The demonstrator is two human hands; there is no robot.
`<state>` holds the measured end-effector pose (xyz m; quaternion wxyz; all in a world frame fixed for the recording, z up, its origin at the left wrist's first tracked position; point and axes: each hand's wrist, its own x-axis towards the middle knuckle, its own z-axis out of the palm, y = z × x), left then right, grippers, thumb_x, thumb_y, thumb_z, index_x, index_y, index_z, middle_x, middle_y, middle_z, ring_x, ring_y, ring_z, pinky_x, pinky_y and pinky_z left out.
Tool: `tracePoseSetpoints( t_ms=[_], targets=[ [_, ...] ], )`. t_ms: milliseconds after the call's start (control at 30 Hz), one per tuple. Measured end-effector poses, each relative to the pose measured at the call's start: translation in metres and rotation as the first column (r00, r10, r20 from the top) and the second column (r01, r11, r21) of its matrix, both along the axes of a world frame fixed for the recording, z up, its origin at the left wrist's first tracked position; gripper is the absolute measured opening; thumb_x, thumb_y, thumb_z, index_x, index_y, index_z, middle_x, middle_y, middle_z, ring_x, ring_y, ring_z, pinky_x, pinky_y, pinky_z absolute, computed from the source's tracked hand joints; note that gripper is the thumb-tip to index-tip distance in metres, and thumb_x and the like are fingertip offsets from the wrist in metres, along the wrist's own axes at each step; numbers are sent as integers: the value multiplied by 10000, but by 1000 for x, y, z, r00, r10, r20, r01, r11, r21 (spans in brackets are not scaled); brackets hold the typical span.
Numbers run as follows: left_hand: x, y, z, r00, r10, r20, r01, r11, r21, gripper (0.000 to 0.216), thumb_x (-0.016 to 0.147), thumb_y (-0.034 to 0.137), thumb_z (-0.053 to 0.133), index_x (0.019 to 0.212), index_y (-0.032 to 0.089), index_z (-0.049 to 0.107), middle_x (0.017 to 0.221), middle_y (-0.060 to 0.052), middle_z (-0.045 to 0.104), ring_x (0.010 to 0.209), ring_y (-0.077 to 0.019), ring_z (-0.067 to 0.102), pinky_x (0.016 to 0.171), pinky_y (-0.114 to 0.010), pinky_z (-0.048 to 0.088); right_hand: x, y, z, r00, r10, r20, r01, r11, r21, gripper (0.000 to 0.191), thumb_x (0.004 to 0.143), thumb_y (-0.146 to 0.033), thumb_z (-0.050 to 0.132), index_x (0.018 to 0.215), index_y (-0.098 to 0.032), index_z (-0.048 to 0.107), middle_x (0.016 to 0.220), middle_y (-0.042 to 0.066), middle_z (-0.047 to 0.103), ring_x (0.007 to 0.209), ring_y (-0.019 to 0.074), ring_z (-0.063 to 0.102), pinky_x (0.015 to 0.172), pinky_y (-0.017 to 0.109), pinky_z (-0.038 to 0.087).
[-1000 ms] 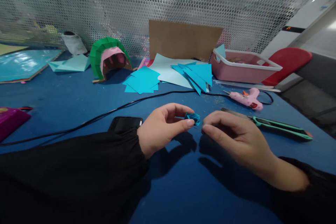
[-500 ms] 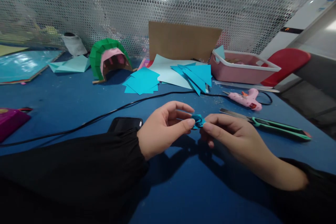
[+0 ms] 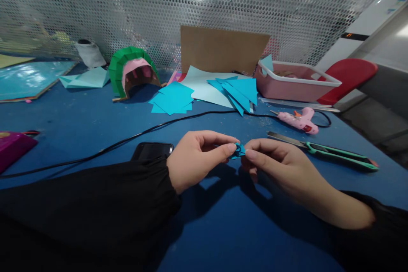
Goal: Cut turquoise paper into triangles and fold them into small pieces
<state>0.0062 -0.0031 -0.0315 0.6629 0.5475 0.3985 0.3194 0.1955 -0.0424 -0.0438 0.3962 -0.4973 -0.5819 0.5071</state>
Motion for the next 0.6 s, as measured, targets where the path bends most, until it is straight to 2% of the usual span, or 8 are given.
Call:
tracePoseSetpoints(
  t_ms=[333, 500, 600],
  targets=[
    [0, 1, 0, 999, -6, -52, 5, 1000, -6, 232, 751, 290, 719, 905, 119, 741, 848, -89, 740, 752, -151, 648, 713, -250, 505, -4, 0, 7, 993, 48, 109, -50, 999, 14, 264, 825, -401, 623, 715, -161, 619, 636, 17, 605, 542, 112, 555, 529, 228, 478],
    [-1, 1, -2, 999, -25, -30, 25, 1000, 9, 235, 745, 298, 721, 903, 126, 747, 838, -85, 743, 754, -170, 658, 723, -269, 507, -2, -1, 4, 986, 83, 145, -94, 993, 68, 259, 852, -403, 592, 746, -167, 610, 660, 19, 600, 574, 125, 572, 549, 235, 494],
    [-1, 1, -1, 999, -13, -37, 14, 1000, 1, 213, 740, 285, 725, 882, 129, 753, 811, -75, 741, 726, -154, 650, 705, -254, 502, -2, -1, 5, 975, 87, 204, -120, 980, 157, 244, 883, -375, 555, 751, -175, 607, 683, 21, 601, 607, 130, 577, 578, 237, 498]
  ],
)
